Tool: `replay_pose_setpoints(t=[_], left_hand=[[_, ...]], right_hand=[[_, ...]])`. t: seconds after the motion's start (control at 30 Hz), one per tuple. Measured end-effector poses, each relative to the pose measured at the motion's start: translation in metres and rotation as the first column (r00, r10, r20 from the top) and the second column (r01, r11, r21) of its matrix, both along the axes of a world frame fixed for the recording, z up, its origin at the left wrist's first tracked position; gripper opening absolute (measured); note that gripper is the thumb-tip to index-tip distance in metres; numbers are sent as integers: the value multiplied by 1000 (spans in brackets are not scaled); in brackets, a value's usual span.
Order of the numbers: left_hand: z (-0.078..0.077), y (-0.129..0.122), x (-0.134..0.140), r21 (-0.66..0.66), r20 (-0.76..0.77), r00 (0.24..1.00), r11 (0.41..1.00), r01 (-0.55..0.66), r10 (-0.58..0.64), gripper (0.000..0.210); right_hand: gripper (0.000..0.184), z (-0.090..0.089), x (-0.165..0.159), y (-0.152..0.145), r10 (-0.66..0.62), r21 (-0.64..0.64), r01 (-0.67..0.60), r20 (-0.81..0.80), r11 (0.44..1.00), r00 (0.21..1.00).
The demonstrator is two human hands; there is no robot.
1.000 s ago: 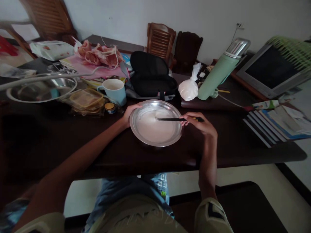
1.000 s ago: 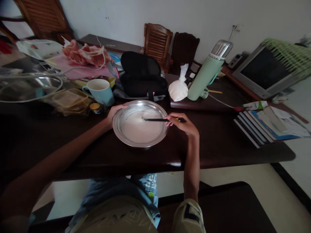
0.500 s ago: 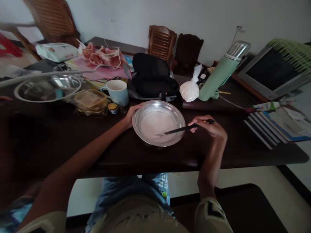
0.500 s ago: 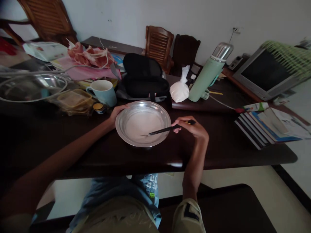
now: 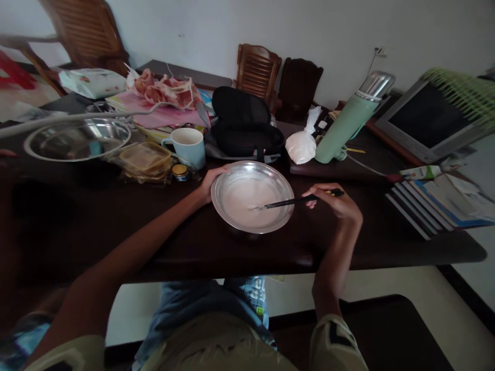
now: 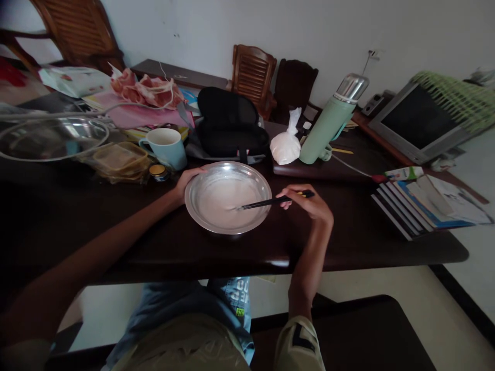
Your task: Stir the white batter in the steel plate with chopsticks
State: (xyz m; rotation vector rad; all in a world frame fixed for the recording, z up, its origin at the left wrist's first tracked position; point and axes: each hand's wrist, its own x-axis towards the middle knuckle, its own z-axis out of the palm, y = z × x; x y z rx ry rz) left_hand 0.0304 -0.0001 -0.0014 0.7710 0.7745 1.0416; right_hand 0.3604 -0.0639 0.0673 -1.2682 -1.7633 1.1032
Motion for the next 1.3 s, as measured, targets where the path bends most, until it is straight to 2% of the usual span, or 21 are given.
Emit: replay_pose_setpoints(t=[0.07, 0.13, 0.2, 0.27, 0.3, 0.37, 0.4, 0.47, 0.53, 0.57, 0.63, 0.73, 0.8, 0.83, 0.9, 0.97, 1.03, 1.1, 1.2, 1.23, 1.3], left_hand=[[2, -2, 1, -25, -14, 1000, 1000, -5, 5, 39], [4, -3, 1, -44, -20, 1000, 999, -11, 11, 35], [4, -3, 1, -43, -6, 1000, 999, -20, 20, 30], [3, -2, 1, -31, 14, 999, 999, -35, 36, 28], [2, -1, 1, -29, 17, 999, 999, -42, 43, 28], [1, 0, 0, -43, 4, 999, 998, -47, 47, 28], [0, 0, 0, -53, -5, 999, 998, -45, 45, 29], [0, 0, 0, -73, -23, 999, 997, -38, 36, 29], [1, -1, 0, -74, -26, 999, 997, -32, 30, 29], [2, -2, 1, -66, -23, 999, 997, -28, 27, 30], [4, -3, 1, -46, -15, 1000, 999, -20, 19, 31], [6, -3, 2, -38, -7, 999, 999, -39, 38, 32], [6, -3, 2, -60, -11, 998, 997, -58, 57, 31], [5, -2, 1, -73, -16, 998, 995, -60, 59, 31], [4, -2, 0, -96, -29, 999, 994, -44, 41, 30], [3, -2, -1, -104, -34, 999, 994, -24, 21, 28], [2, -2, -1, -97, -26, 1000, 995, -15, 12, 26], [2, -2, -1, -72, 0, 1000, 997, -22, 22, 28], [2, -2, 1, -48, 27, 999, 998, -44, 45, 30], [3, -2, 1, -49, 28, 998, 998, -49, 50, 29], [4, -3, 1, -73, 11, 998, 996, -53, 54, 26]], right_hand=[[30, -1, 7, 4, -172, 74, 173, -19, 982, 985], [30, -4, 0, 9, -229, 121, 231, -32, 965, 973], [30, -6, -15, 11, -130, 128, 130, -16, 983, 991], [30, -6, -24, 8, 82, 62, -84, 24, 995, 996], [30, -4, -23, 6, 182, 10, -182, 37, 983, 983], [30, -1, -12, 1, 254, -62, -251, 39, 966, 966], [31, -1, -3, -1, 211, -64, -209, 32, 976, 977], [32, -1, 9, 0, 0, 6, 1, -2, 1000, 1000], [31, -4, 7, 5, -196, 89, 201, -64, 976, 979], [30, -6, 0, 8, -227, 116, 236, -87, 965, 970], [27, -9, -17, 11, -141, 129, 150, -79, 980, 987], [26, -6, -30, 6, 162, 15, -162, 4, 987, 987], [27, -2, -19, 0, 218, -47, -217, 18, 975, 976], [28, 0, -10, -2, 174, -43, -173, 12, 984, 985], [29, 0, 9, -2, -20, 24, 21, -23, 999, 1000], [30, -3, 15, 3, -203, 100, 209, -67, 973, 977], [29, -7, 5, 9, -256, 151, 265, -75, 952, 964], [29, -10, -13, 10, -155, 162, 158, -29, 974, 987], [31, -7, -28, 4, 95, 76, -97, 30, 992, 995], [32, -5, -26, 2, 137, 42, -138, 30, 990, 990], [33, -2, -14, -1, 88, 13, -88, 4, 996, 996]])
